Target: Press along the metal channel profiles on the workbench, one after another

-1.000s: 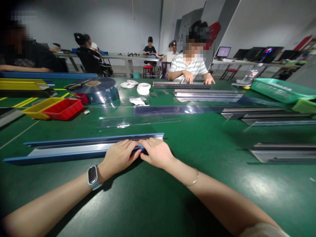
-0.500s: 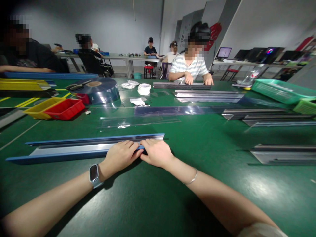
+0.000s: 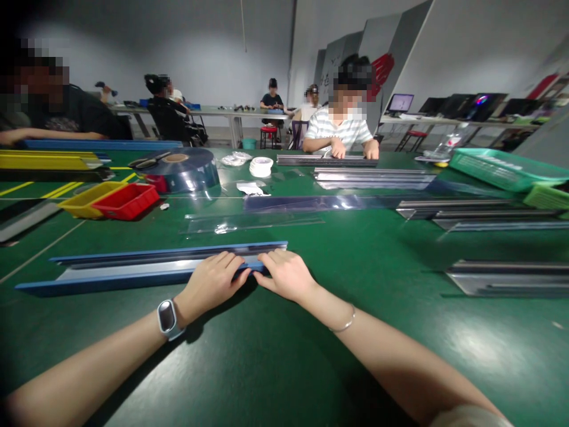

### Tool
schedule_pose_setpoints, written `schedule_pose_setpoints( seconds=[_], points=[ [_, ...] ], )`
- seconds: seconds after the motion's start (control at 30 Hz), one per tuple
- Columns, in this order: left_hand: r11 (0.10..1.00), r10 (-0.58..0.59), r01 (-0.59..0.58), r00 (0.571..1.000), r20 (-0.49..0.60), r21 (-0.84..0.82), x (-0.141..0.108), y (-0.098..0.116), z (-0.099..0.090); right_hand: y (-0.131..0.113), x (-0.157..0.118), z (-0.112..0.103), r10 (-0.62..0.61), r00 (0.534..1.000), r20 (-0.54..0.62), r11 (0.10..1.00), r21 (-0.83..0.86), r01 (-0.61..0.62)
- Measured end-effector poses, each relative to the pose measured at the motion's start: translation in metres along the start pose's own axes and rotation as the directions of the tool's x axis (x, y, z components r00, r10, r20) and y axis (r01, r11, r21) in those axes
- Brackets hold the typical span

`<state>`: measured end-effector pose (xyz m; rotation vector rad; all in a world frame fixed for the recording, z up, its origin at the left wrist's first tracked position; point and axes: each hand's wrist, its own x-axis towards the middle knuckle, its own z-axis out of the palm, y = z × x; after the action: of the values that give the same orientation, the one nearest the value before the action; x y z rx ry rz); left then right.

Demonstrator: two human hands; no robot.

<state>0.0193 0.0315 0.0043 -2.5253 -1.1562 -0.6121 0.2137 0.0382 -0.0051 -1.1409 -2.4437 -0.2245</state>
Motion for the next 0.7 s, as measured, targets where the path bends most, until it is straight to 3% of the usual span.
schedule_pose_setpoints(
  seconds=[0.37,0.7],
  points=[
    [0.998,0.031,-0.027,0.998,0.06,-0.053,0.006,0.001,0.012,0.001,0.007,0.002,-0.019,0.988,0.154,1.0,0.009,0.018],
    [0.999,-0.023,0.025,0.998,0.056,-0.029,0.007,0.003,0.012,-0.001,0.006,0.001,0.017,0.989,0.149,0.999,-0.044,-0.011]
  ],
)
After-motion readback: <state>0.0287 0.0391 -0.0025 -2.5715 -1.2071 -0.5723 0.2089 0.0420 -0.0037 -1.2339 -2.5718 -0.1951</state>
